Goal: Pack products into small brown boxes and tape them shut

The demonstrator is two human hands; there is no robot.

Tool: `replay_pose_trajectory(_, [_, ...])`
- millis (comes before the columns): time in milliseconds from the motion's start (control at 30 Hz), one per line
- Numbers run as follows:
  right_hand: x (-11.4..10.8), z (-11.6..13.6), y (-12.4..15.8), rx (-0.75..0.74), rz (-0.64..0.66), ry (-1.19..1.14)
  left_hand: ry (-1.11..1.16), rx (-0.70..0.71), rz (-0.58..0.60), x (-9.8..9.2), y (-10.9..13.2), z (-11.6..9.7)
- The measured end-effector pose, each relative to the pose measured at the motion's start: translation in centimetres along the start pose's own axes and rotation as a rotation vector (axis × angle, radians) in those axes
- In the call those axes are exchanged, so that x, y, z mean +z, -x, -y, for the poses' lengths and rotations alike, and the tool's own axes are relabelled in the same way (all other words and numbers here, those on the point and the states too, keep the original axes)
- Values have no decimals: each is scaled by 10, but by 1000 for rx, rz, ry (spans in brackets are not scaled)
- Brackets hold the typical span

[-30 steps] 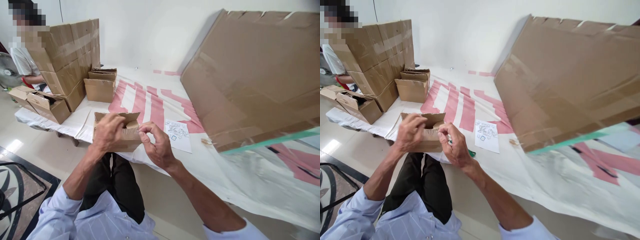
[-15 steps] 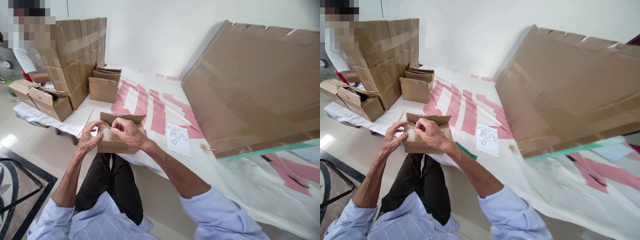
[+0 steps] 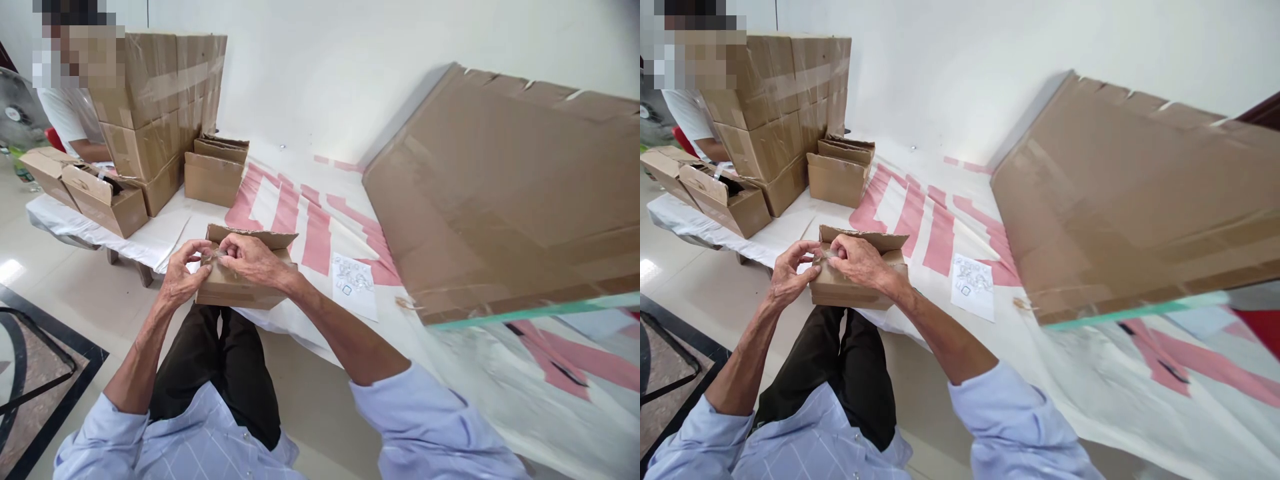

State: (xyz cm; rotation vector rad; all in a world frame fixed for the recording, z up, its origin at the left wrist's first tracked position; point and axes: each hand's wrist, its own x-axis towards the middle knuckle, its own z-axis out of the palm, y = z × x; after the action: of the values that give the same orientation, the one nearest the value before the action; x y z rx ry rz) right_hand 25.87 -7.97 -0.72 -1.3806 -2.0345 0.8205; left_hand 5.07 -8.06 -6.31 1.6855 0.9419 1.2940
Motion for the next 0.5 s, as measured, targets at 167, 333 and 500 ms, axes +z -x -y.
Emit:
replay_pose_trajectory(167, [-2, 3, -3, -41, 28, -124, 50, -3, -19, 0, 2, 1])
replay_pose_trajectory(333, [7, -1, -1, -105, -83, -288, 95, -12, -44, 1, 2, 5])
replay_pose_trajectory(500, [17, -4, 4, -149, -215, -332, 58, -47, -44, 1, 2, 5])
